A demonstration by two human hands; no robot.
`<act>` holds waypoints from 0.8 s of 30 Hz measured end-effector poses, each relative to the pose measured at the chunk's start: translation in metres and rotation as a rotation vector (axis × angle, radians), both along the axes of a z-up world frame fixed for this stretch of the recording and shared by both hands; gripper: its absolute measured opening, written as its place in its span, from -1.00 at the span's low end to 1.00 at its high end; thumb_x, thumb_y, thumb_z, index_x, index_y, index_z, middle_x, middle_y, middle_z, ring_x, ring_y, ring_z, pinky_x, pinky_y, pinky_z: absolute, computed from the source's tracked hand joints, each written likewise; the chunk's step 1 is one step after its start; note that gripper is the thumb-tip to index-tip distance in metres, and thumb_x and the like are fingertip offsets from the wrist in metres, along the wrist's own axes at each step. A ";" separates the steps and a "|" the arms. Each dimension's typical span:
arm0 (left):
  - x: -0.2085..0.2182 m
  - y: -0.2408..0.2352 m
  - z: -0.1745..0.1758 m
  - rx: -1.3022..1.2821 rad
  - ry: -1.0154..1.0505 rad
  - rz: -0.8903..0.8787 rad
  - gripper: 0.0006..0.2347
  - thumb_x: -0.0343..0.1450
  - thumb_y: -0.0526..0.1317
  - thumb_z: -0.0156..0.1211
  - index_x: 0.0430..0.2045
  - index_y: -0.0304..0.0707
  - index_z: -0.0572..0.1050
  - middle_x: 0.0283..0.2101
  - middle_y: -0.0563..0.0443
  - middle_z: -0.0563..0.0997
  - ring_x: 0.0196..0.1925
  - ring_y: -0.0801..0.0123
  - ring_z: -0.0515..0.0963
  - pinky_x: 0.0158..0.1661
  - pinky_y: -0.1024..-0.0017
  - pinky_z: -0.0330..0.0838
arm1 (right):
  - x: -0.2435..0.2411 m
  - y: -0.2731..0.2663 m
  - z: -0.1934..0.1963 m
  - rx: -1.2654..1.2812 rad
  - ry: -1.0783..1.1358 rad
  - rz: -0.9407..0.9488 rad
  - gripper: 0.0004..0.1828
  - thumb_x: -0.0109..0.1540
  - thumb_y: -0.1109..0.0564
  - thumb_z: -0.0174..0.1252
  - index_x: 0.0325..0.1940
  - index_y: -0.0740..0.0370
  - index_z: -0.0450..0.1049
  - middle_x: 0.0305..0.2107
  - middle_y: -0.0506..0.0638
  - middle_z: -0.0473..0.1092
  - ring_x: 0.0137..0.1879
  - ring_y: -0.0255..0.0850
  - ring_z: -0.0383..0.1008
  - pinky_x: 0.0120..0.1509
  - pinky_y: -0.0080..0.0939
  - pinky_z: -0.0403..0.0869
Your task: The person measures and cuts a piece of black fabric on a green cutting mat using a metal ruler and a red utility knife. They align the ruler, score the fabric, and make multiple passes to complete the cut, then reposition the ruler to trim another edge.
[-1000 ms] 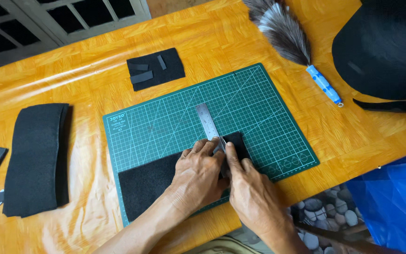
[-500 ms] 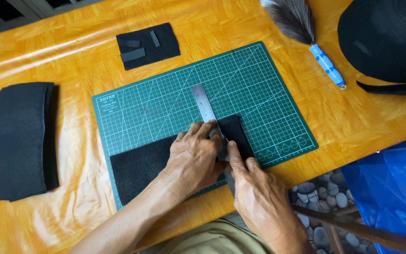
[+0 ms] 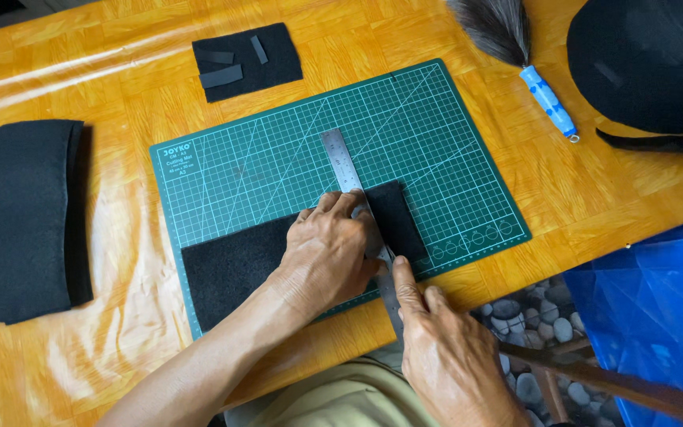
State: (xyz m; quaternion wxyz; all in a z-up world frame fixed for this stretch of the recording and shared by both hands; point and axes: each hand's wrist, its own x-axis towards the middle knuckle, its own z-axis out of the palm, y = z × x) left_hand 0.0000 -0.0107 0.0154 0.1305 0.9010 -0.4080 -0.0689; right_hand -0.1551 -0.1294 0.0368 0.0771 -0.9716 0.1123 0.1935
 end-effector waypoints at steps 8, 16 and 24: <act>0.001 -0.003 0.002 0.027 0.050 0.029 -0.51 0.16 0.04 0.57 -0.15 -0.25 0.59 0.21 -0.12 0.46 0.21 -0.08 0.40 -0.07 -0.09 0.47 | -0.016 0.003 -0.003 -0.053 0.045 -0.030 -0.10 0.26 0.02 -0.10 0.69 -0.16 -0.19 -0.18 0.05 0.34 -0.32 0.24 0.60 -0.26 0.41 0.52; 0.002 -0.006 0.005 0.065 0.103 0.040 -0.40 0.16 0.04 0.58 0.02 -0.25 0.53 0.30 -0.14 0.40 0.29 -0.10 0.33 0.04 -0.10 0.43 | -0.039 0.001 -0.023 -0.083 0.078 -0.036 -0.08 0.27 -0.07 -0.15 0.71 -0.24 -0.31 -0.09 0.06 0.26 -0.44 0.26 0.55 -0.34 0.41 0.50; 0.002 -0.011 0.008 0.089 0.088 0.065 -0.45 0.10 0.06 0.63 -0.14 -0.23 0.58 0.20 -0.08 0.49 0.28 -0.04 0.40 -0.06 0.01 0.55 | -0.041 -0.011 -0.018 0.088 -0.079 -0.037 -0.23 0.33 -0.08 -0.10 0.65 -0.19 -0.08 -0.17 0.05 0.35 -0.34 0.30 0.56 -0.34 0.45 0.49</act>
